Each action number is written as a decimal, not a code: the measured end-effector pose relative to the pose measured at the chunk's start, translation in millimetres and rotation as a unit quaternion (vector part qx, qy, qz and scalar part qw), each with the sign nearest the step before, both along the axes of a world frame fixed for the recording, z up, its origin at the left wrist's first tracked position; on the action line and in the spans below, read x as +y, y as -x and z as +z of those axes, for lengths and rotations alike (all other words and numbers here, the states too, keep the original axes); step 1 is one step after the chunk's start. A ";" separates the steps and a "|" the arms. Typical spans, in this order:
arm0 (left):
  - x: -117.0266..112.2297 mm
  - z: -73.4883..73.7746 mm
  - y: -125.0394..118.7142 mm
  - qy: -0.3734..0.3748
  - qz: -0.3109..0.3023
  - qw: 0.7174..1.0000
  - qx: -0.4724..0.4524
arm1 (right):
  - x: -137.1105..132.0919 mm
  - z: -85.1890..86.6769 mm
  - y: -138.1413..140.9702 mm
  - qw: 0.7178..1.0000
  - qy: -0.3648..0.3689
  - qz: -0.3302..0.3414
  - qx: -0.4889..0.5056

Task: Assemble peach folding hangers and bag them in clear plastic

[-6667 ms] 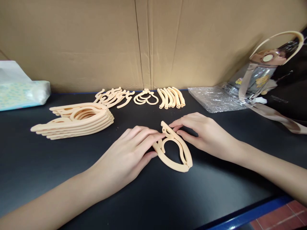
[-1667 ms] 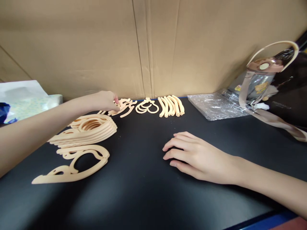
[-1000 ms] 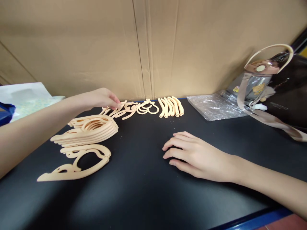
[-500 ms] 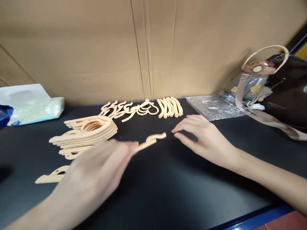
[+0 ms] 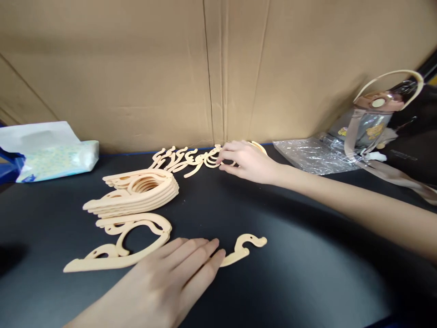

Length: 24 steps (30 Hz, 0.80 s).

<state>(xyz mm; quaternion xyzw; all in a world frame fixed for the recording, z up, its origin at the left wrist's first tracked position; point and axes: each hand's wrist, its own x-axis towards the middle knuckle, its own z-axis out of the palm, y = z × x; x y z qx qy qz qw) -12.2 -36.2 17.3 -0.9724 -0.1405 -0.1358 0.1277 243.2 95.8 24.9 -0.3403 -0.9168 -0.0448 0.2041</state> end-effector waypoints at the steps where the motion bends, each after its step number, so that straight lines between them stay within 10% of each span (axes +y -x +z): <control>1: -0.9 -1.4 -1.3 0.010 0.002 1.000 -0.012 | 9.7 0.3 9.3 1.000 -0.004 0.006 -0.010; 9: -1.9 -14.8 -5.5 0.095 0.035 0.990 -0.098 | 48.1 2.6 65.1 0.992 -0.021 0.000 -0.121; 24: -4.0 -11.8 -10.3 0.145 0.065 0.983 -0.089 | 54.8 5.1 83.9 0.972 -0.129 0.025 -0.193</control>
